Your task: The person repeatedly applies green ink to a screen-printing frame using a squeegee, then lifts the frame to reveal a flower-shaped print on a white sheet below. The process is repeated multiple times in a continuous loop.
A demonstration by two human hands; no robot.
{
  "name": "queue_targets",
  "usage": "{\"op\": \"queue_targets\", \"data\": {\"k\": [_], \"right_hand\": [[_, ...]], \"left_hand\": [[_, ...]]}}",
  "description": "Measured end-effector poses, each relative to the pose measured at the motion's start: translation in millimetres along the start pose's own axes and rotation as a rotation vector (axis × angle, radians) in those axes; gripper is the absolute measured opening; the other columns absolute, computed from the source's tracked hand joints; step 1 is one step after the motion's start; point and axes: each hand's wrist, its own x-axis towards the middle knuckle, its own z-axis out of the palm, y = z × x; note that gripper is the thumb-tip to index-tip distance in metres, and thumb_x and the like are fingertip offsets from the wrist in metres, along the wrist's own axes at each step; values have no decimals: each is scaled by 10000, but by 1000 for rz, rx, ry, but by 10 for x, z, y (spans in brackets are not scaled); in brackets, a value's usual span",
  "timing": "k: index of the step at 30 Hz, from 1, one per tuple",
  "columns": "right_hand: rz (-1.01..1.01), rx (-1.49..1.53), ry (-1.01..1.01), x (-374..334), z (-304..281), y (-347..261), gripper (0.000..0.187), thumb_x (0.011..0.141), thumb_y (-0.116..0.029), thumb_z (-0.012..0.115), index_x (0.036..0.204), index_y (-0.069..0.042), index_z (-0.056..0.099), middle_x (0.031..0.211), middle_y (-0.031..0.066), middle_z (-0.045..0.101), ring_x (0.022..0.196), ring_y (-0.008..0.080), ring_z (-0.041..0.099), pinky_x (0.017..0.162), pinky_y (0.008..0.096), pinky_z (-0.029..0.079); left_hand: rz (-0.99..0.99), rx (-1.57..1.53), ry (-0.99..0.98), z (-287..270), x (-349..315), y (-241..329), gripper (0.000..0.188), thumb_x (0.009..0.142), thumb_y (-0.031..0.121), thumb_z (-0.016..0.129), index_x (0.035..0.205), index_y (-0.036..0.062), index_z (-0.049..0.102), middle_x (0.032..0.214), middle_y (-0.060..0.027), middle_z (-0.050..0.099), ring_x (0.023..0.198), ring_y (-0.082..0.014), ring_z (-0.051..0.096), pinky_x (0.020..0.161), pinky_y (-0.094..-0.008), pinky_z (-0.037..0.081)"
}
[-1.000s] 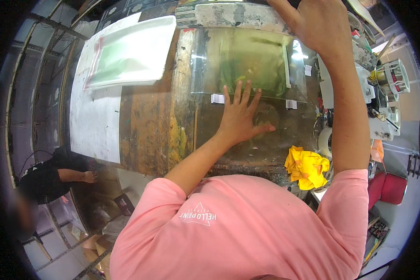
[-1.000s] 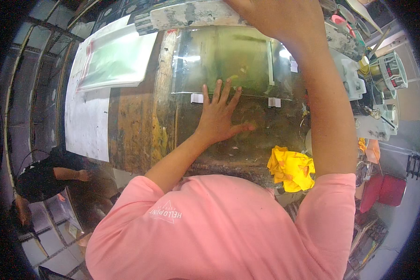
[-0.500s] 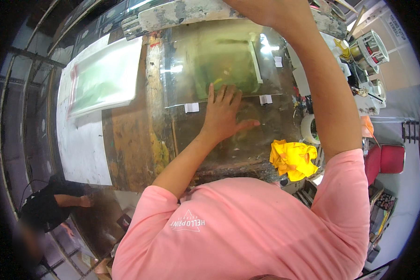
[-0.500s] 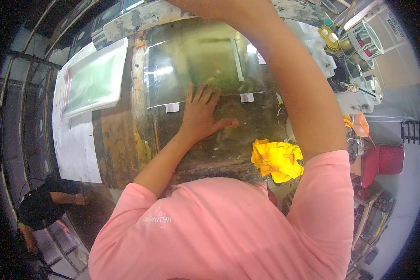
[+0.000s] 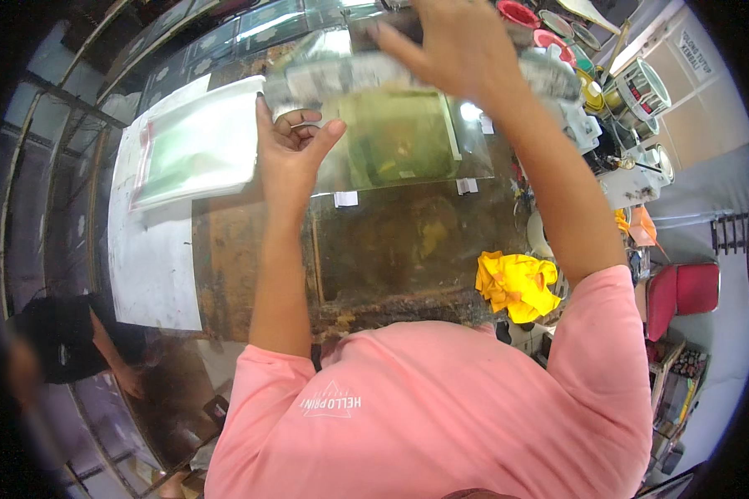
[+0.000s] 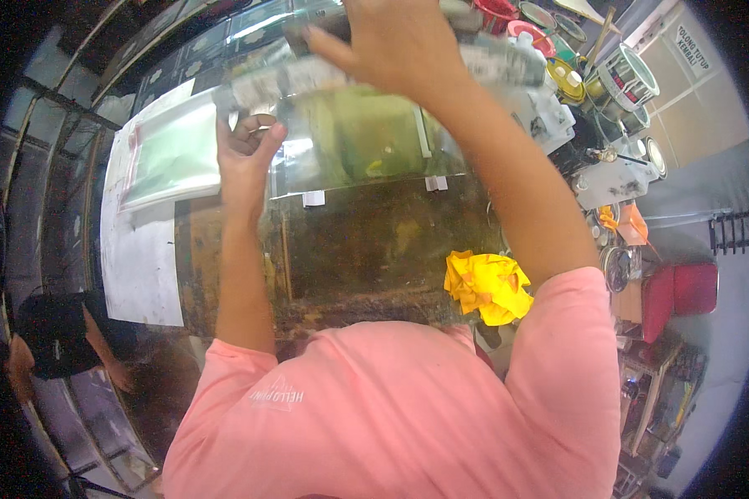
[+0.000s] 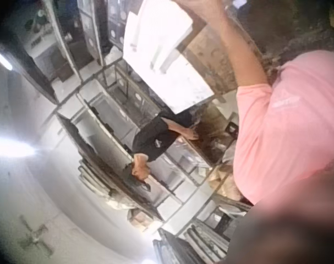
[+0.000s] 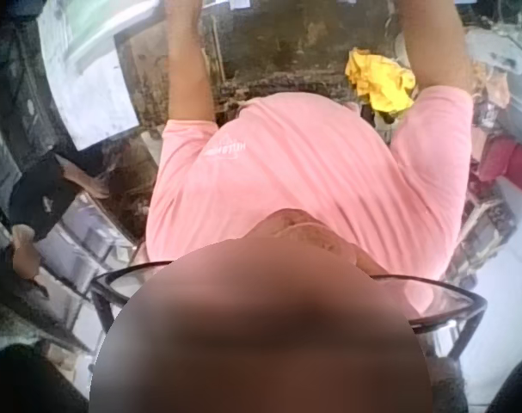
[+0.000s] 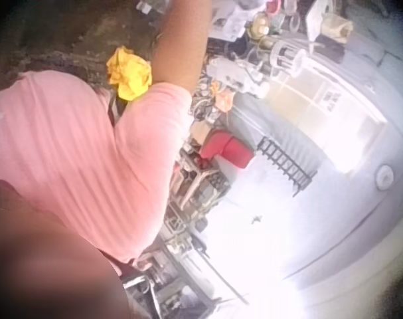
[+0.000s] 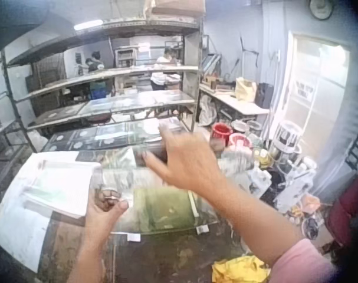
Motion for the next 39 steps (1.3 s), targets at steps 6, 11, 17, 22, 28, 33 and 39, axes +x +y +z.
{"op": "queue_targets", "data": {"k": [6, 11, 17, 22, 28, 33, 39], "right_hand": [[-142, 198, -513, -825, 234, -3, 354, 982, -446, 677, 1031, -111, 777, 923, 163, 711, 902, 371, 680, 796, 495, 533], [46, 432, -731, -1346, 657, -106, 428, 985, -532, 650, 1082, -126, 746, 915, 164, 737, 890, 393, 717, 785, 522, 563], [-28, 294, -436, -1663, 1153, -223, 419, 934, -484, 716, 1107, -104, 734, 988, 94, 677, 914, 311, 664, 740, 448, 582], [-18, 163, -422, -1069, 2106, 387, 451, 905, -443, 749, 1227, -128, 728, 1091, 86, 699, 988, 307, 671, 772, 440, 581], [-61, 188, -473, 167, 2873, 1191, 542, 963, -632, 634, 1136, -141, 785, 977, 124, 737, 902, 352, 709, 785, 493, 569], [-38, 179, -467, 718, 3071, 1512, 561, 975, -661, 592, 1102, -150, 788, 967, 116, 767, 958, 372, 734, 824, 485, 586], [-46, 67, -294, 109, 3040, 1224, 421, 962, -593, 648, 1087, -213, 777, 956, 79, 709, 937, 315, 719, 737, 497, 582]], "left_hand": [[-112, 400, -66, -227, -544, -232, 1004, 636, 482, 1008, 1412, -22, 619, 1101, -113, 706, 1002, -289, 688, 937, -465, 545], [30, 1118, -21, -347, -752, -873, 1132, 522, 774, 905, 1390, 83, 674, 1226, -117, 614, 1236, -317, 503, 1130, -507, 268], [56, 1093, -35, -374, -510, -1203, 1077, 472, 721, 947, 1300, 70, 720, 1198, -85, 601, 1209, -306, 516, 1108, -517, 284], [42, 1058, -70, -337, -322, -1280, 1057, 457, 669, 971, 1299, 79, 723, 1173, -76, 591, 1170, -294, 529, 1063, -507, 303], [88, 1014, -71, -300, -252, -1341, 1218, 490, 698, 949, 1479, 65, 625, 1123, -82, 615, 1116, -273, 529, 1051, -497, 283], [65, 933, -75, -281, -265, -1300, 1196, 515, 532, 1016, 1504, 23, 575, 1101, -88, 678, 1091, -315, 489, 1027, -464, 365], [228, 943, -57, -315, -307, -1285, 1278, 572, 643, 947, 1555, -35, 488, 947, -71, 701, 894, -251, 585, 934, -416, 366]]}}
